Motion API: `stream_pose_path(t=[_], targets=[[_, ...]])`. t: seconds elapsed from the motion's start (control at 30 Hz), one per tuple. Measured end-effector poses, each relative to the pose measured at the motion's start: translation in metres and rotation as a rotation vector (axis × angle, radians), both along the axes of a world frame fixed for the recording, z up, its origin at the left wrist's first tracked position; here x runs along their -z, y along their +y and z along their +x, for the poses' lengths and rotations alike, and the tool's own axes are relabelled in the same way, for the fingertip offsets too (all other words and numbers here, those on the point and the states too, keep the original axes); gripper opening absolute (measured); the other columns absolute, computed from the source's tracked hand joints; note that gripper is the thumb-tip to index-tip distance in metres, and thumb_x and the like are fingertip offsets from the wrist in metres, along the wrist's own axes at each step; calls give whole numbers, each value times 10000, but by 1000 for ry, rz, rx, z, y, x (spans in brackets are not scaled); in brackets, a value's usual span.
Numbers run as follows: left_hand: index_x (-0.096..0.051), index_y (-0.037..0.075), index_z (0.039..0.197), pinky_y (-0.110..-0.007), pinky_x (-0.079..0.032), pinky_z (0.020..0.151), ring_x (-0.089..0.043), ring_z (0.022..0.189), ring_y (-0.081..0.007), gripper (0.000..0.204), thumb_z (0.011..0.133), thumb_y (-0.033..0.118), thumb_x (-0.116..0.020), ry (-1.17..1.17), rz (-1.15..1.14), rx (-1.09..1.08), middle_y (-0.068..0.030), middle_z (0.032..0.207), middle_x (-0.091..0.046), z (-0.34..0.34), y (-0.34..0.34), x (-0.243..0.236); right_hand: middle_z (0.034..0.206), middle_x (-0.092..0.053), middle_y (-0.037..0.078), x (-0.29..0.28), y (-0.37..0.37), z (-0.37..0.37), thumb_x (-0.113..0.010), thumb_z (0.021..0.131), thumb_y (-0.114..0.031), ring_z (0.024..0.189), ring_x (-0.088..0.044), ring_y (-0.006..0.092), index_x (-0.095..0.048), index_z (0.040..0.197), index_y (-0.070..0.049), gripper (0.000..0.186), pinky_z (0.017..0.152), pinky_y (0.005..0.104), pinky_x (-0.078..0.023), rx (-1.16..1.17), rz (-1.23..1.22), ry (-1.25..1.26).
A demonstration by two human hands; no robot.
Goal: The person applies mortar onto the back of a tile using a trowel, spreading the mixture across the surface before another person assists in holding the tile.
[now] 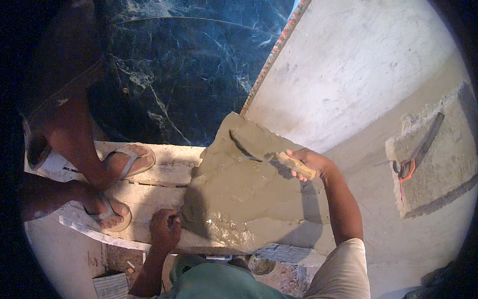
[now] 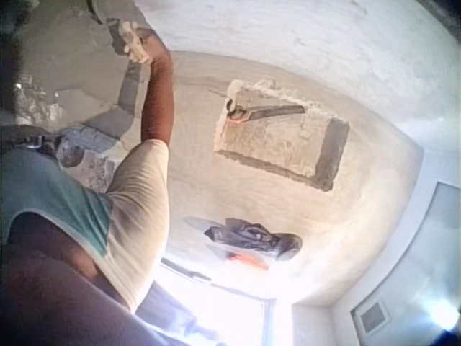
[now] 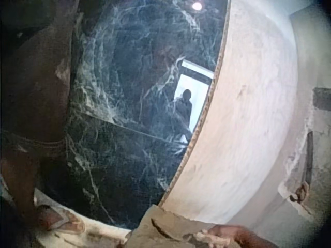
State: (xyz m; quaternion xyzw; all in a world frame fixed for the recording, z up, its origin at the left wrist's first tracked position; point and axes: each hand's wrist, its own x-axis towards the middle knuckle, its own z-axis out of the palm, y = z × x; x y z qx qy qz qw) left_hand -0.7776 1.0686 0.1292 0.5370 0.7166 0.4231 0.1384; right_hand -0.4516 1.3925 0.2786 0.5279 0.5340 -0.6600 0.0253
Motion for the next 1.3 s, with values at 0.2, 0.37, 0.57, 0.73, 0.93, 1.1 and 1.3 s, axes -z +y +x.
stream_pose_path(t=[0.2,0.37,0.57,0.73,0.93,1.1,1.3], targets=[[-589,39,946,-446,-468,734,-580,792,-336,231,725,88,-636,48,38,-11,-137,849,-600,2,2,-1,653,-624,75,-6,-62,-26,-582,903,-501,461,-570,131,-641,998,-42,472,395,277,-464,-38,151,-167],[-592,36,940,-450,-466,740,-584,796,-339,225,725,87,-635,-11,17,-35,-140,842,-602,1,0,-1,695,-648,81,-14,-115,-24,-592,905,-479,518,-608,139,-665,964,-42,447,471,288,-518,-479,364,-210],[-601,42,935,-439,-471,753,-586,812,-335,222,723,95,-641,12,-31,-42,-145,870,-613,0,-3,-1,665,-648,77,-52,-33,-22,-571,922,-447,472,-586,131,-662,955,-8,450,403,271,-471,-155,348,-210],[-599,46,934,-439,-470,750,-582,812,-333,220,726,99,-645,-13,2,-19,-145,877,-613,1,4,2,617,-615,70,-40,66,-41,-544,938,-435,435,-559,138,-657,954,-6,443,365,268,-433,-129,326,-226],[-590,38,951,-442,-468,755,-579,824,-345,227,737,89,-645,14,7,-13,-150,885,-611,1,1,-4,600,-604,79,-28,101,-63,-527,934,-476,428,-554,158,-671,935,-36,463,365,293,-430,-287,185,-250],[-587,38,963,-444,-466,760,-579,839,-348,225,750,92,-638,31,23,-16,-157,898,-608,0,-3,0,603,-606,76,-29,75,-80,-578,885,-526,422,-543,157,-682,948,-53,488,379,288,-439,-428,103,-316],[-592,39,961,-447,-464,762,-586,842,-341,206,772,112,-628,39,-4,3,-151,892,-612,1,2,-2,610,-626,78,-22,-1,-79,-618,880,-480,470,-591,138,-698,937,-31,460,410,267,-488,-427,85,-280]])
